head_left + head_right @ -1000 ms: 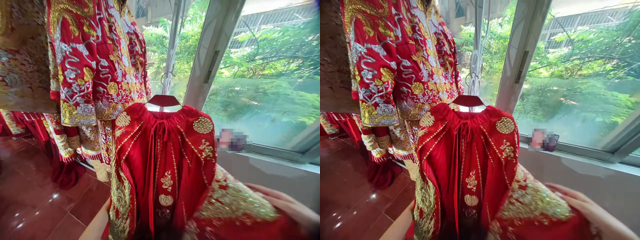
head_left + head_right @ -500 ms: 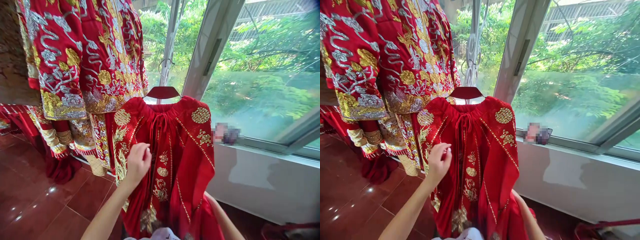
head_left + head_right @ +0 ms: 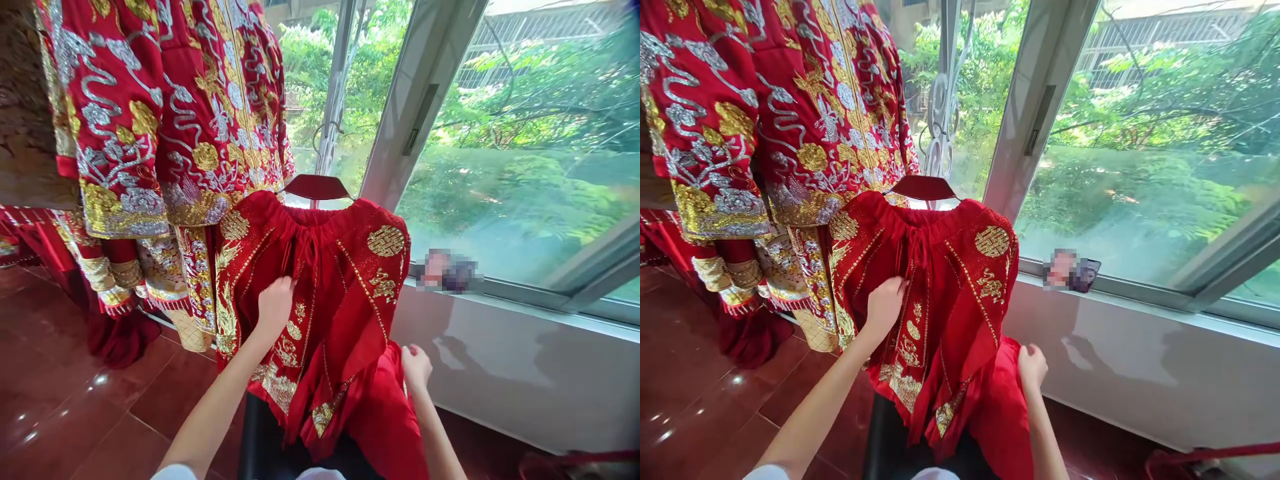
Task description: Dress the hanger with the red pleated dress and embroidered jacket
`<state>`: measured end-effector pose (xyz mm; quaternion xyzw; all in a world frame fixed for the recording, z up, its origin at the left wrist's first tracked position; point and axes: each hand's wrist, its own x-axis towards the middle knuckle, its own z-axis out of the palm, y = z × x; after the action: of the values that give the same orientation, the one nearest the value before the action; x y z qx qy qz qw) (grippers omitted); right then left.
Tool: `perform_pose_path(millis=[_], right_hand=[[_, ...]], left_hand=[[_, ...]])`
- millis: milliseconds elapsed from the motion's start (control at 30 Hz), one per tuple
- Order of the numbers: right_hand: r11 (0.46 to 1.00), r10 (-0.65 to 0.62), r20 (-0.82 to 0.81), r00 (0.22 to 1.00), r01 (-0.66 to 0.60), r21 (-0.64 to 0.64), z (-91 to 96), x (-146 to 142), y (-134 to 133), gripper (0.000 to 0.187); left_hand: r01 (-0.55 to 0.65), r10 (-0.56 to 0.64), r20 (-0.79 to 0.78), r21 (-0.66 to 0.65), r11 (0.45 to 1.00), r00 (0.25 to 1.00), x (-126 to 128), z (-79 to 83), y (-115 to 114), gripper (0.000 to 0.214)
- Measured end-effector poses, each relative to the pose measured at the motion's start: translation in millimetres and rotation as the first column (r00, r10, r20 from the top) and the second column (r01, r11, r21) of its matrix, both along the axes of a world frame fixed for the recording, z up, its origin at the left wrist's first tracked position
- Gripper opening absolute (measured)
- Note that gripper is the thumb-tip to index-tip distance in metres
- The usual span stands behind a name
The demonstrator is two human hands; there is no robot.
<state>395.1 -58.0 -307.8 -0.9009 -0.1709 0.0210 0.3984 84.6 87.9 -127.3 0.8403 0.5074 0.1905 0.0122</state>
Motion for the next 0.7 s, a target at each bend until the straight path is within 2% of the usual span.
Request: perform_pose_path(millis=[67, 133, 167, 200, 233, 267, 300, 400, 433, 467, 500, 567, 633, 700], right_hand=[[0.986, -0.098, 0.129, 0.987, 0.079, 0.144, 43.4, -12, 11, 0.046], [0.931, -0.196, 0.325, 0.925, 0.072, 0.357, 95.1, -33, 19, 0.048], [0.904, -0.204, 0.426, 0.881, 0.003, 0.427, 122.2, -47, 22, 0.042], [0.819, -0.242, 0.589, 0.771, -0.164, 0.550, 148.8, -62, 25, 0.033], [0.750, -0.207, 0.744, 0.635, -0.385, 0.538, 174.3, -78, 29, 0.026], [0.679, -0.173, 0.863, 0.475, -0.577, 0.454, 198.0, -93, 33, 0.024], [0.618, -0.124, 0.930, 0.347, -0.706, 0.346, 219.3, -106, 40, 0.026], [0.544, 0.210, 0.967, 0.144, -0.839, 0.007, 265.7, -132, 67, 0.030], [0.529, 0.327, 0.940, 0.099, -0.843, -0.096, 275.2, -136, 79, 0.033], [0.514, 0.422, 0.905, 0.063, -0.838, -0.182, 282.0, -138, 89, 0.035], [0.506, 0.504, 0.862, 0.042, -0.823, -0.256, 286.5, -139, 100, 0.039], [0.519, 0.590, 0.806, 0.041, -0.784, -0.340, 290.9, -138, 115, 0.042], [0.546, 0.627, 0.776, 0.060, -0.745, -0.383, 292.5, -136, 122, 0.036], [0.522, 0.667, 0.744, 0.035, -0.734, -0.433, 294.1, -134, 121, 0.030]], left_hand=[[0.002, -0.013, -0.094, -0.109, 0.994, 0.995, -17, -35.0, -12, 0.029], [-0.019, -0.021, -0.186, -0.209, 0.978, 0.982, -33, -66.0, -23, 0.023], [-0.026, -0.028, -0.219, -0.239, 0.971, 0.975, -40, -75.1, -28, 0.022], [-0.025, -0.039, -0.242, -0.256, 0.966, 0.969, -46, -77.9, -31, 0.020], [-0.012, -0.056, -0.255, -0.258, 0.966, 0.965, -50, -73.5, -33, 0.019], [0.019, -0.084, -0.254, -0.248, 0.969, 0.963, -52, -61.9, -34, 0.017], [0.064, -0.122, -0.244, -0.231, 0.971, 0.962, -52, -43.8, -34, 0.017], [0.240, -0.251, -0.153, -0.087, 0.967, 0.956, -38, 32.6, -24, 0.030], [0.260, -0.256, -0.109, 0.027, 0.965, 0.961, -30, 58.3, -18, 0.030], [0.273, -0.269, -0.053, 0.250, 0.929, 0.962, -22, 81.0, -11, 0.029], [0.301, -0.306, -0.054, 0.399, 0.866, 0.951, -14, 99.2, -3, 0.034], [0.349, -0.356, -0.083, 0.489, 0.799, 0.931, -3, 121.2, 15, 0.047], [0.398, -0.381, -0.129, 0.431, 0.810, 0.915, -1, 126.8, 30, 0.044], [0.423, -0.390, -0.164, 0.365, 0.830, 0.906, -8, 124.0, 38, 0.036]])
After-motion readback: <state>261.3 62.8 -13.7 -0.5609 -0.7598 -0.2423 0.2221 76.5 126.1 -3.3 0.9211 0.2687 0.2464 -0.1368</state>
